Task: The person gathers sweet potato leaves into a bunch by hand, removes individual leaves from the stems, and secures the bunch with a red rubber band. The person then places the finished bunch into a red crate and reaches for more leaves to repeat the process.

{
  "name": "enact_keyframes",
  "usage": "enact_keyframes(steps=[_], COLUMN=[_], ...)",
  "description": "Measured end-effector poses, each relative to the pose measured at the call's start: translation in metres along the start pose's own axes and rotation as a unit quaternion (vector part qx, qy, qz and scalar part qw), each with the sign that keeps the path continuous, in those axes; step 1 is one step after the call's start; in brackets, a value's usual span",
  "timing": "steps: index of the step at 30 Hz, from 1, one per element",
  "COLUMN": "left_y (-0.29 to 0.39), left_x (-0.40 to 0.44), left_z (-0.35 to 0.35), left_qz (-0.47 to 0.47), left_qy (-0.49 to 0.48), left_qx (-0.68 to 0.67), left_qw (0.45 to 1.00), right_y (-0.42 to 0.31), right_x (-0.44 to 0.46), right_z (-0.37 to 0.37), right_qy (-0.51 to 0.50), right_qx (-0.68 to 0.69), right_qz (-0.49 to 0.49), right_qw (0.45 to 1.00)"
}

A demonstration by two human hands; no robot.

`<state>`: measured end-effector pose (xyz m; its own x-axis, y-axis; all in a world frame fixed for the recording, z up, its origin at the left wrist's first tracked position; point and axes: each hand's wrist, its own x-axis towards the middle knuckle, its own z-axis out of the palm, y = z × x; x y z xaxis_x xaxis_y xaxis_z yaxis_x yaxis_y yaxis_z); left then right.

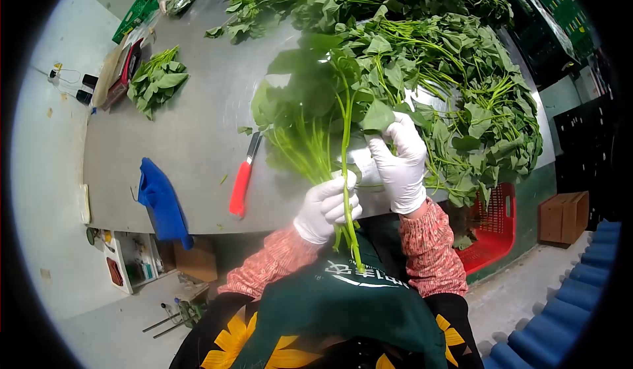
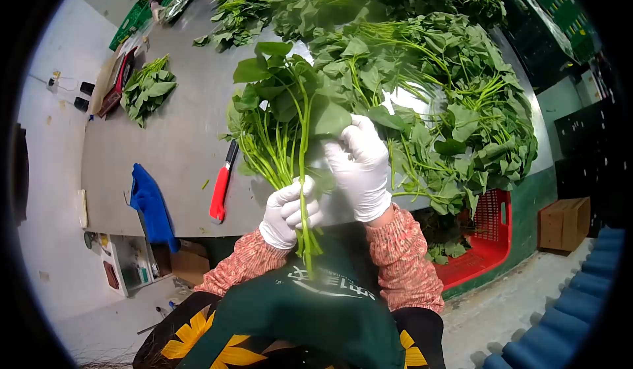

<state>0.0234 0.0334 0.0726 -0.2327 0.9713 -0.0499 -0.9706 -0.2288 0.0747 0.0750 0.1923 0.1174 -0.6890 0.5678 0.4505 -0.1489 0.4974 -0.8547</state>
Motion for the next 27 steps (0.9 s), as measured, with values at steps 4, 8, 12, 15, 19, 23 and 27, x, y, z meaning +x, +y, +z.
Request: enact_keyframes(steps=[4,8,12,15,19,23,27], left_y=[0.003,0.005,0.004,0.003,0.006,0.005,0.006], left_x=[-0.002,-0.004,-0.001,-0.003,-0.007,-0.007,-0.006], left_z=[-0.007,-0.011,-0.013,-0.004,0.004,-0.001,0.004], left_qz=[0.015,0.025,0.010,0.007,-0.005,-0.011,-0.003], left_qy=[0.001,0.044,0.020,0.057,0.132,0.126,0.143], left_qx=[-0.012,-0.006,0.005,0.093,0.181,0.187,0.200], left_qw=[1.000,0.999,1.000,0.994,0.975,0.974,0.969], right_y=[0.006,-0.006,-0.020,-0.022,0.009,-0.006,-0.003], right_x=[-0.008,-0.002,0.002,0.012,-0.009,-0.007,-0.010], right_z=[0.000,-0.017,-0.020,-0.018,-0.008,-0.010,-0.008], right_qy=[0.018,-0.021,-0.030,-0.059,-0.175,-0.172,-0.161], right_qx=[-0.072,0.073,0.331,0.171,-0.061,-0.162,-0.211], right_qz=[-0.067,-0.090,0.122,0.271,0.071,0.024,-0.027], right_qw=[0.995,0.993,0.935,0.946,0.980,0.971,0.964])
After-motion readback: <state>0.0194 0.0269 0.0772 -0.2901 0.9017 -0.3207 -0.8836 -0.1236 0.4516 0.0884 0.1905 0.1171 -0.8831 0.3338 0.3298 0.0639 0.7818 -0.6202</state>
